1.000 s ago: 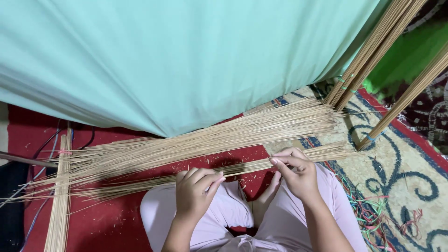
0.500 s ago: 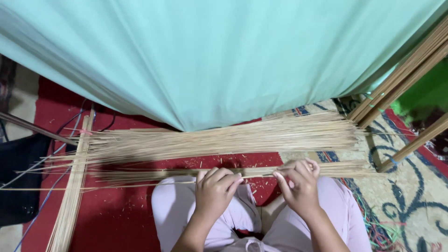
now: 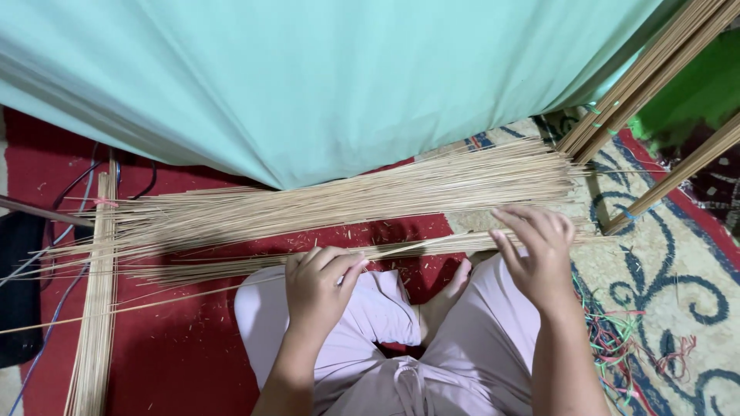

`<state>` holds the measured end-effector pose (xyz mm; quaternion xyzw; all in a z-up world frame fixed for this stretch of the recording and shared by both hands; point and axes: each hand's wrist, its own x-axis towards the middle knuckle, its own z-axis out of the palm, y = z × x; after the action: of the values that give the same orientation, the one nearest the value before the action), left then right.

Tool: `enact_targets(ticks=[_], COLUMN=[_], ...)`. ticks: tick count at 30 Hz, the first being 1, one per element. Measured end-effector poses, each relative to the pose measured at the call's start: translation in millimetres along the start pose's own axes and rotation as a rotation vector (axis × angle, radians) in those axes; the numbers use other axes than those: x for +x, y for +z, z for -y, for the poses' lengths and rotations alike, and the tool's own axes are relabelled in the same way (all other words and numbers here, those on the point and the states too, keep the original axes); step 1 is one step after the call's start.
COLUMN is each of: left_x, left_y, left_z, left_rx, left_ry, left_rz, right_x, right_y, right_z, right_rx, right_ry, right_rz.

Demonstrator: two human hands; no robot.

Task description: The person weaves long thin wooden sticks together using string to create a mat or screen.

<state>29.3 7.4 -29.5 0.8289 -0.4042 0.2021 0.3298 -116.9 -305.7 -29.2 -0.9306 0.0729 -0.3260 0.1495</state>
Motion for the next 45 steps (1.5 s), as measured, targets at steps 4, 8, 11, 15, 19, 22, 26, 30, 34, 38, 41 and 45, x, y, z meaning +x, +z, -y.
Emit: enact_targets(ticks=[4, 8, 11, 15, 19, 22, 26, 30, 34, 38, 41, 45], left_x=[3.5, 4.4, 2.6, -0.8, -3.7, -6.8, -6.6, -5.3, -6.9, -8.5, -19.6, -21.8], left_y=[2.1, 5.3, 13.5, 40.7, 23.3, 11.4, 15.4, 40.8, 37.8, 6.2, -7.9, -19.2], left_z=[-8.3, -16.7, -23.6, -34.6, -18.4, 10.8, 2.9, -32.0, -15.7, 13.5, 27.9, 38.5], left_rx=[-0.029, -0.04, -0.036, -0.068, -0.002, 0.098, 0.084, 0.016, 0.035, 0.135, 0.185, 0.197], left_ry=[0.005, 0.014, 0.028, 0.129, 0.154, 0.125, 0.16, 0.207, 0.22, 0.174, 0.098, 0.081], left_rz=[0.008, -0.008, 0.007, 0.073, 0.077, 0.077, 0.046, -0.027, -0.053, 0.004, 0.083, 0.075], right_x=[4.9, 0.2, -13.5, -20.6, -37.0, -39.3, -43.8, -50.8, -49.5, -61.8, -97.3, -113.8], right_y=[-4.0, 11.1, 33.2, 44.0, 38.5, 24.3, 26.1, 54.8, 49.0, 18.4, -6.7, -36.5], right_z=[33.1, 39.5, 47.0, 71.0, 35.2, 6.3, 11.1, 43.8, 33.3, -24.2, -78.5, -112.8], right_rx=[-0.045, -0.103, -0.112, -0.061, -0.032, -0.039, -0.071, 0.018, 0.041, -0.082, -0.214, -0.348], right_ry=[-0.152, -0.241, -0.316, -0.353, -0.229, -0.079, -0.134, -0.208, -0.213, -0.109, -0.029, -0.022], right_rz=[0.085, 0.015, -0.032, 0.048, 0.069, 0.076, -0.035, -0.055, -0.019, 0.008, 0.051, -0.021])
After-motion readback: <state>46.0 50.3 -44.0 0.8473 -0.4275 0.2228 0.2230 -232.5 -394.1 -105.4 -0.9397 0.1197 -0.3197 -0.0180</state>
